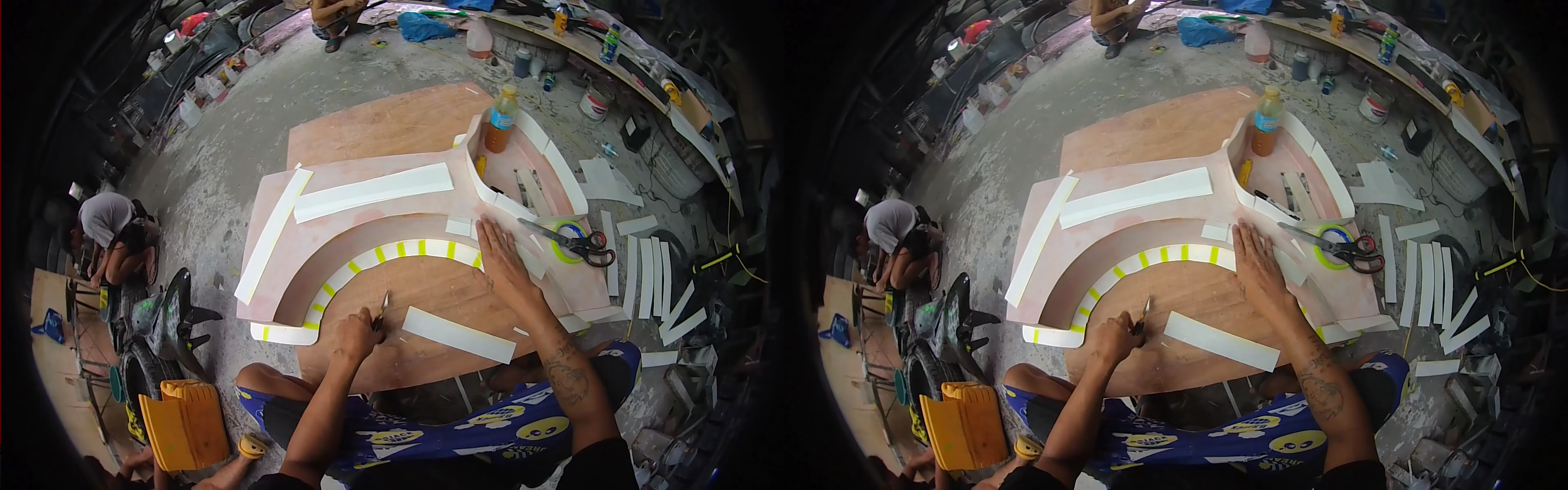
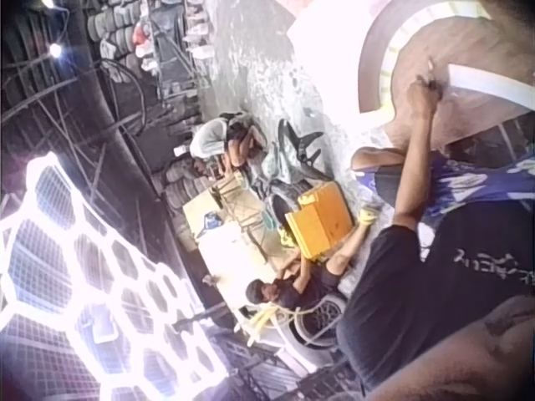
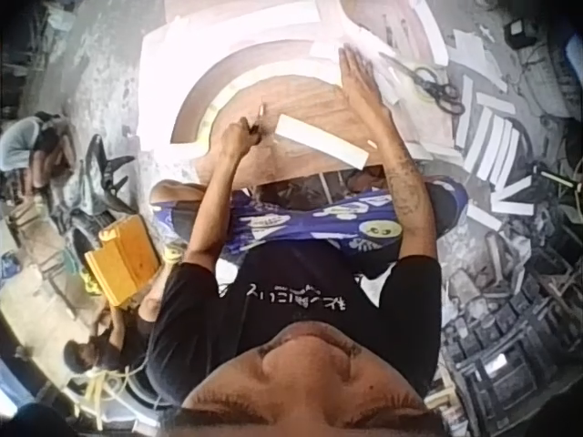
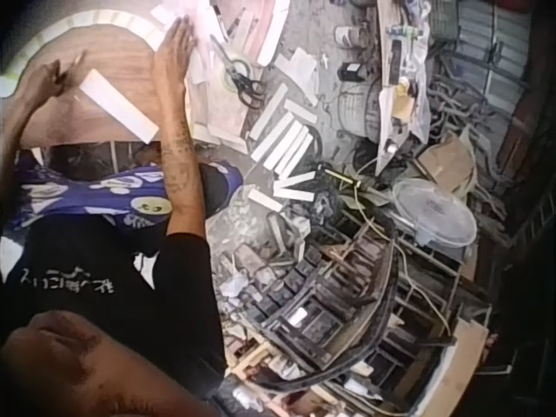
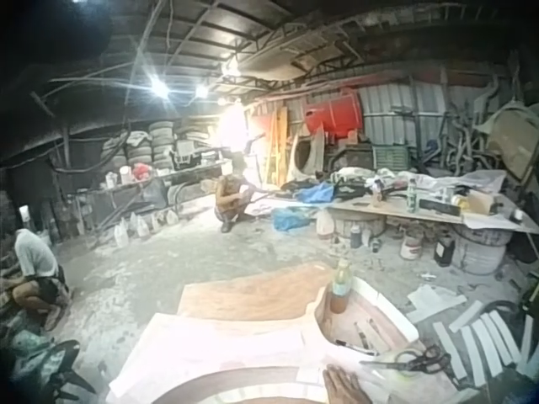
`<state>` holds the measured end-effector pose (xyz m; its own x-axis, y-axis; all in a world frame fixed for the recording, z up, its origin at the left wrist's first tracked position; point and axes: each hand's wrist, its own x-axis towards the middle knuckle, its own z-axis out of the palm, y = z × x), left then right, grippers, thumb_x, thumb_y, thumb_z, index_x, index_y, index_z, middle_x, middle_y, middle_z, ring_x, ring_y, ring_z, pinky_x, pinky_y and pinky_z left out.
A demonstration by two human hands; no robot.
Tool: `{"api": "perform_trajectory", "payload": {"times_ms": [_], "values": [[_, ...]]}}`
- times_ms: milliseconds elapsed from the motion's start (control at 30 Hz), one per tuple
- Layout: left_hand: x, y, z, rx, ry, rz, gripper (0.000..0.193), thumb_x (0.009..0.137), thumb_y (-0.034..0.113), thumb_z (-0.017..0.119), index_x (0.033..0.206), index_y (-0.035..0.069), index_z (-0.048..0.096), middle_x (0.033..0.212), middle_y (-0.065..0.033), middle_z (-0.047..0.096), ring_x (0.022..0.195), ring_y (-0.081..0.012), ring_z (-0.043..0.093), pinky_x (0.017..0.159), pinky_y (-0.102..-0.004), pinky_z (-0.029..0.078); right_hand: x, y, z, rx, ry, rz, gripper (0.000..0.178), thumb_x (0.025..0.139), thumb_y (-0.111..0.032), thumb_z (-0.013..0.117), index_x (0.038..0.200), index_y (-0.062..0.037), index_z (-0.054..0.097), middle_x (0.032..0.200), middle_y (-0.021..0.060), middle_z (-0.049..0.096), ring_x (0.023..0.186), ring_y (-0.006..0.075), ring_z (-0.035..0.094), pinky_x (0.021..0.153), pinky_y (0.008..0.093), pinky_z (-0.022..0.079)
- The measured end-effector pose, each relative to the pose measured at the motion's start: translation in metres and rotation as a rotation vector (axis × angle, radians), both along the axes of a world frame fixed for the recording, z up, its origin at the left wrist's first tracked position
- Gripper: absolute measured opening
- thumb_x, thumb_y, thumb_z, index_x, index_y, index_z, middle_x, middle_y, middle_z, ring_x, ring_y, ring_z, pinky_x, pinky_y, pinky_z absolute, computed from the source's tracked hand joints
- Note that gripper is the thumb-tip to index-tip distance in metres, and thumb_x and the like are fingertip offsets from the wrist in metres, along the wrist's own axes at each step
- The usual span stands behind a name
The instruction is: Measuring and applying white strips to a wooden mold to define the shape of a custom car body panel.
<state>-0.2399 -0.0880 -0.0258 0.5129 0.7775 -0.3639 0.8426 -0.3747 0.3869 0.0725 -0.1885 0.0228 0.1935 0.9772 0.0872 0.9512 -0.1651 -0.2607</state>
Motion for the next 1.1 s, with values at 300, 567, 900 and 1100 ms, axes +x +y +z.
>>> {"api": "perform_trajectory", "payload": {"times_ms": [300,567,900,1100], "values": [[-0.029,-0.007,-0.026,-0.249,-0.031,0.111,0.051,0.062,0.021,0.081,0.102,0.001,0.058,0.091,-0.0200,0.069,0.090,-0.0355,0.067,0.080,-0.0412,0.054,-0.009,0.026,0.001,-0.070,-0.088,0.004,0.090,0.079,-0.030,0.072,0.146,0.0069,0.024,0.154,0.0217,0.023,0.143,0.0362,0.023,0.115,0.0547,0.020],[-0.039,-0.005,-0.008,-0.156,-0.175,0.139,0.039,0.074,0.021,0.078,0.099,-0.004,0.061,0.089,-0.0218,0.069,0.084,-0.0334,0.068,0.074,-0.0406,0.053,-0.015,0.028,0.005,-0.149,-0.179,-0.003,0.094,0.079,-0.029,0.073,0.147,0.0056,0.019,0.156,0.0213,0.019,0.144,0.0370,0.020,0.114,0.0589,0.019],[0.093,0.059,0.062,0.356,-0.870,-0.197,0.041,0.076,0.011,0.077,0.111,0.003,0.059,0.113,-0.0180,0.057,0.101,-0.0342,0.059,0.081,-0.0404,0.051,0.000,0.029,0.003,0.049,-0.023,0.006,0.080,0.078,-0.018,0.072,0.142,0.0052,0.031,0.147,0.0207,0.035,0.137,0.0350,0.034,0.111,0.0537,0.026],[0.180,0.060,0.047,0.648,-0.819,-0.140,0.068,0.068,0.012,0.082,0.126,0.003,0.048,0.133,-0.0218,0.044,0.124,-0.0404,0.043,0.101,-0.0467,0.036,0.013,0.032,-0.007,0.234,0.008,0.004,0.062,0.074,-0.007,0.070,0.130,0.0061,0.047,0.134,0.0201,0.047,0.125,0.0351,0.045,0.105,0.0432,0.036]]}}
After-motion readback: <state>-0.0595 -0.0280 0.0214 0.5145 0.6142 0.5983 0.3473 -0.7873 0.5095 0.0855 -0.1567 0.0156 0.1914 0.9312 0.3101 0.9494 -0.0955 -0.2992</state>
